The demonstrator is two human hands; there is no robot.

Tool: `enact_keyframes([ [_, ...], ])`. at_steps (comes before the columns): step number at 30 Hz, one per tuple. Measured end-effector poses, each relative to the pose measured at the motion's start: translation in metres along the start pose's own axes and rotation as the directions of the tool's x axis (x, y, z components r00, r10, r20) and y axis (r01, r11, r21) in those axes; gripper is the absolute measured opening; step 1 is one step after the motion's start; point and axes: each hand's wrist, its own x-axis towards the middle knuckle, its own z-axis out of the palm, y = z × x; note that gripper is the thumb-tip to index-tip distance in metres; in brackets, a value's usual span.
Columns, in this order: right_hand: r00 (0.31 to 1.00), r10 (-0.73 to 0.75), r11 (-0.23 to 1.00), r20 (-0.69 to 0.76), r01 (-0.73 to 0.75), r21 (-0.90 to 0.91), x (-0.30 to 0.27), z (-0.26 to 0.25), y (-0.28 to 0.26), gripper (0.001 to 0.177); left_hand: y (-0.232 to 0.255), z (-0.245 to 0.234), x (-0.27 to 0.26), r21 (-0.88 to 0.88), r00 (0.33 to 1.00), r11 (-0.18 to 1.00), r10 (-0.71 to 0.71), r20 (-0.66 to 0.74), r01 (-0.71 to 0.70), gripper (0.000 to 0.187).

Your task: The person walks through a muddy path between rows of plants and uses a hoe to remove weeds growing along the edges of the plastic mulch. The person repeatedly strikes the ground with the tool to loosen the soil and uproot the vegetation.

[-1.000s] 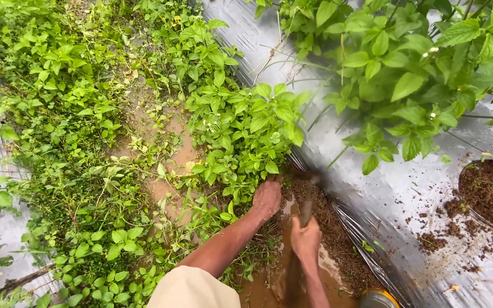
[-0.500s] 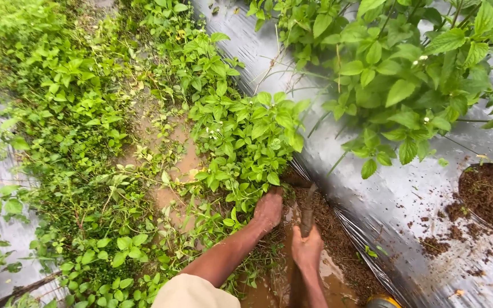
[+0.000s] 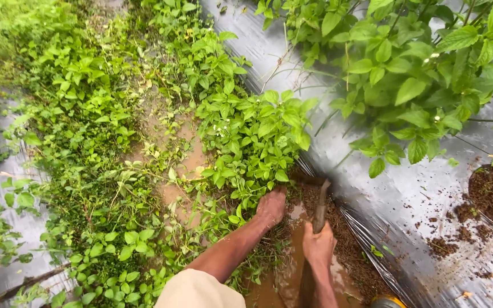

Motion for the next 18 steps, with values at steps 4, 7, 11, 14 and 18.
enact_keyframes([
  [4, 0.973, -0.186, 0.934, -0.137, 0.218, 0.282, -0.009, -0.007, -0.029, 0.013, 0.003, -0.004, -0.001, 0.438, 0.983, 0.880, 0.173, 0.067, -0.185, 0.044],
  [7, 0.979, -0.166, 0.939, -0.121, 0.194, 0.282, 0.006, 0.010, -0.012, 0.014, 0.005, -0.001, -0.002, 0.481, 0.977, 0.851, 0.200, 0.072, -0.210, 0.048],
  [11, 0.997, 0.061, 0.998, 0.039, -0.062, 0.022, 0.002, 0.014, 0.009, 0.015, -0.002, -0.001, 0.000, 0.314, 0.993, 0.942, 0.115, 0.025, -0.117, 0.030],
  [14, 0.998, 0.056, 0.996, -0.007, -0.055, 0.075, -0.007, -0.003, -0.016, 0.018, -0.015, 0.008, 0.008, 0.582, 0.961, 0.773, 0.273, 0.052, -0.251, 0.045],
  [18, 0.991, -0.096, 0.952, -0.091, 0.118, 0.282, 0.003, -0.003, -0.013, 0.016, -0.015, 0.011, 0.004, 0.549, 0.978, 0.810, 0.191, 0.086, -0.206, 0.025],
])
